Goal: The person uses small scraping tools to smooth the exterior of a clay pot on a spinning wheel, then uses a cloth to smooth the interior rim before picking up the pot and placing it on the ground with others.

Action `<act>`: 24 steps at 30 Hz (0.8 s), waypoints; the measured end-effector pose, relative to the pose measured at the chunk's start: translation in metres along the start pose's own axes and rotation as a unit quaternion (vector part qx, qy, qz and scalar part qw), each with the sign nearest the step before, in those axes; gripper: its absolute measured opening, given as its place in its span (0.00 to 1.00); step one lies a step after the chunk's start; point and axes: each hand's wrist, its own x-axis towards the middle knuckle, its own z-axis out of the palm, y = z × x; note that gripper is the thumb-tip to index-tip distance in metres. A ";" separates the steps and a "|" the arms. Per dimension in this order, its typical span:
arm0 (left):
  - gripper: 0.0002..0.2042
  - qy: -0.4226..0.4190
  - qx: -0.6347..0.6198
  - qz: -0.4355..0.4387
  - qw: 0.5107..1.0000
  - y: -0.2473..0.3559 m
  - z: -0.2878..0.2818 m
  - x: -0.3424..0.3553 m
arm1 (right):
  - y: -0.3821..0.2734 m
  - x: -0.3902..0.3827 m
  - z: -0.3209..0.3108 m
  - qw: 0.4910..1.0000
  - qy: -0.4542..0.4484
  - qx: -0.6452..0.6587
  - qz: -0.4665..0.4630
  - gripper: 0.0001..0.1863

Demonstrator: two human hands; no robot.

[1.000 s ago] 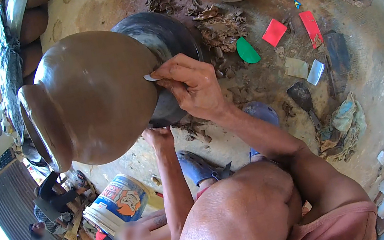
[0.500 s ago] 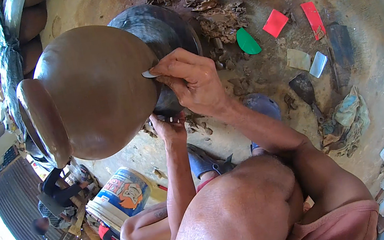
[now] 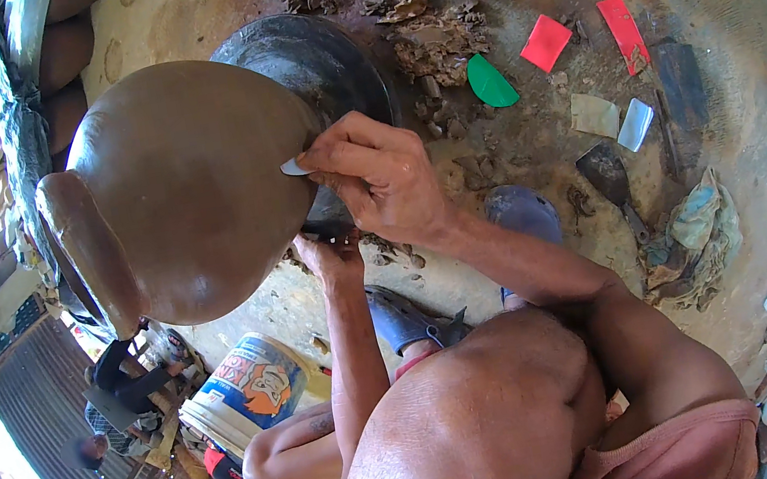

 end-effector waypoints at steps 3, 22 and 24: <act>0.30 -0.058 -0.052 0.021 0.997 0.002 -0.018 0.016 | -0.008 -0.002 -0.001 0.999 -0.017 -0.021 -0.027 0.16; 0.20 -0.143 0.190 0.052 0.970 0.021 -0.139 0.100 | -0.042 0.049 -0.099 0.939 0.093 -0.311 -0.111 0.14; 0.22 -0.210 0.300 0.008 0.931 0.042 -0.137 0.094 | -0.041 0.056 -0.123 0.924 0.130 -0.335 -0.129 0.14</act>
